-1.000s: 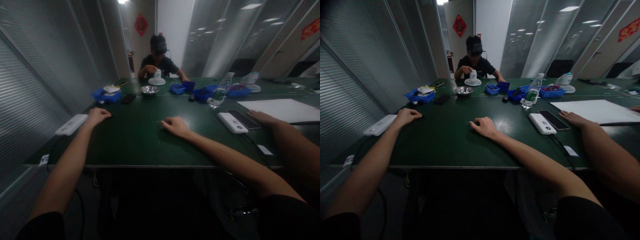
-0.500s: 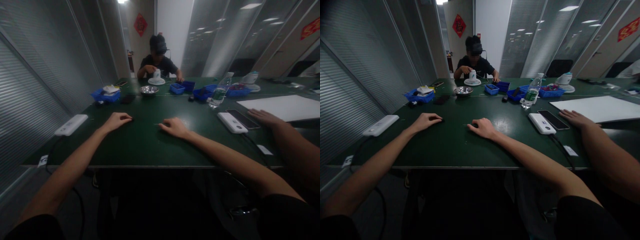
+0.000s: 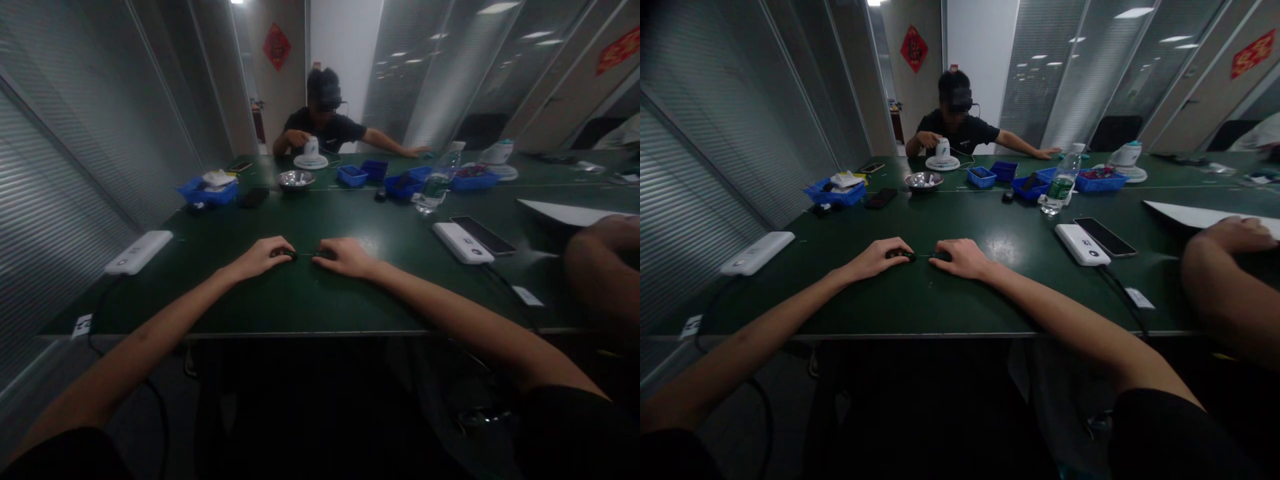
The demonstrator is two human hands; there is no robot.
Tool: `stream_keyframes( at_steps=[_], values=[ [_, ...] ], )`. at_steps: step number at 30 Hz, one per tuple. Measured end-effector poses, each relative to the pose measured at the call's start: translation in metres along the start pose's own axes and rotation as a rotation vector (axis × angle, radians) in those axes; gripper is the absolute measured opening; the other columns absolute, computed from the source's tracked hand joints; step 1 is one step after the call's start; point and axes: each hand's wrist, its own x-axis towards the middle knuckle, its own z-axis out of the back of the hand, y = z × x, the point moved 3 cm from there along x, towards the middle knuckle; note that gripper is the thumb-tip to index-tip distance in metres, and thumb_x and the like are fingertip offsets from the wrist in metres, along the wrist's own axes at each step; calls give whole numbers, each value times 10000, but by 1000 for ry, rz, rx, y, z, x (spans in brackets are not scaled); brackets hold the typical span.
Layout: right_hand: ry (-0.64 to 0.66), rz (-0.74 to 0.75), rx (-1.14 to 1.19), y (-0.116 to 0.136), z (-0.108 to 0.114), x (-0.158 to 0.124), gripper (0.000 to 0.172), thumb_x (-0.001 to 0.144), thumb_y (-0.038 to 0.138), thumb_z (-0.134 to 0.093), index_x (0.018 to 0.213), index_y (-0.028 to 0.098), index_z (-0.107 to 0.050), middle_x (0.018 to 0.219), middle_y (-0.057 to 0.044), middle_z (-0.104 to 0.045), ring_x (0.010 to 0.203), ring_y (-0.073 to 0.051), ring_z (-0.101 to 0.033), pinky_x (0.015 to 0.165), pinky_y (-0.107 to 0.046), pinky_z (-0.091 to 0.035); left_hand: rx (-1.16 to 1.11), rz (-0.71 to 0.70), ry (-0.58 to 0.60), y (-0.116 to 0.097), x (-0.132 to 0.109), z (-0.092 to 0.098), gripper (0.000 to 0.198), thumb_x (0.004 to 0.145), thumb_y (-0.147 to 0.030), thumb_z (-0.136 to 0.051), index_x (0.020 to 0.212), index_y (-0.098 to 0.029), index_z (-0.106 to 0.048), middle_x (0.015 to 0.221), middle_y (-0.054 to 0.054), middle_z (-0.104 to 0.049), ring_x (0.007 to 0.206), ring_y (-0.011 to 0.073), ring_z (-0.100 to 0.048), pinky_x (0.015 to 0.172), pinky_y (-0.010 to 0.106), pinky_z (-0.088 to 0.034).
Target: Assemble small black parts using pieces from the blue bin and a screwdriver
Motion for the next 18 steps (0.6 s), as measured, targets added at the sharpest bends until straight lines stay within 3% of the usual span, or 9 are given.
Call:
stream_keyframes(
  at_steps=[18],
  values=[
    [23,63,-3,6,1,-1,393,1086,545,-532,1162,188,-678,1052,-76,-717,773,-170,-607,683,-280,-365,-60,-31,37,-12,1,-5,272,1021,-391,-673,1193,-199,-760,1058,67,-701,883,193,-629,778,313,-478]
  ],
)
